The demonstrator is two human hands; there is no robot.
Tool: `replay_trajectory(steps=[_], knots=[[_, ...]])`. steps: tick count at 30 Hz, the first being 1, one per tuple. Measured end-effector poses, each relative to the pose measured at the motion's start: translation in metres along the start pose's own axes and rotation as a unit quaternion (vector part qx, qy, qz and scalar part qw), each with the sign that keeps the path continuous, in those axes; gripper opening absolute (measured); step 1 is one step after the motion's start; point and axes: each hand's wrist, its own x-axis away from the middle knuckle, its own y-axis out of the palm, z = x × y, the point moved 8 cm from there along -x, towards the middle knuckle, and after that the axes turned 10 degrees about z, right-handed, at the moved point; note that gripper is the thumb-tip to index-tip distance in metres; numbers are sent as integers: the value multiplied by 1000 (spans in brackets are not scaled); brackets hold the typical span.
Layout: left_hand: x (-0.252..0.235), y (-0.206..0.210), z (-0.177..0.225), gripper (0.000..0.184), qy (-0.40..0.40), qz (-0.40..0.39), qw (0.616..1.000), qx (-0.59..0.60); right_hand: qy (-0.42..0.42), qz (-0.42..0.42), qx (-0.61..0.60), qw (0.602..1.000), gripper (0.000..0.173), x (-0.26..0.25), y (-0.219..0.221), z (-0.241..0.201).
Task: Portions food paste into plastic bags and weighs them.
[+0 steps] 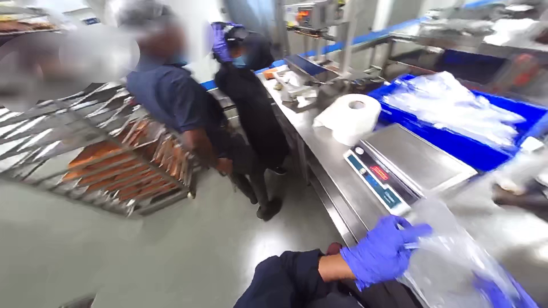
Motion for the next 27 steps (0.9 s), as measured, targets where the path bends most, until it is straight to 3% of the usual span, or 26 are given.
replay_trajectory(steps=[3,5,7,12,16,19,21,24,25,27], knots=[[-14,10,-7,41,-21,-15,1000,8,43,15,62,997,46,-1,7,-28],[-28,17,-17,41,-85,-60,994,25,71,15,107,992,52,-9,5,-37],[-51,20,-25,41,-136,-87,987,-7,78,5,166,983,52,-24,-1,-42],[-94,49,-43,53,-164,-171,972,-12,132,-29,247,960,49,-45,-7,-35],[-116,79,-46,53,-171,-233,957,5,133,7,283,950,70,-48,-6,-55],[-135,96,-50,50,-186,-262,947,16,80,59,296,950,80,-48,-19,-71],[-147,105,-57,49,-182,-281,942,11,12,115,280,953,68,-48,-27,-86],[-161,117,-66,48,-173,-315,933,8,-85,157,217,960,27,-54,-22,-105],[-163,121,-67,48,-167,-328,930,7,-77,122,223,964,24,-61,-11,-104],[-167,125,-62,46,-144,-347,927,0,44,-25,308,950,28,-84,24,-83]])
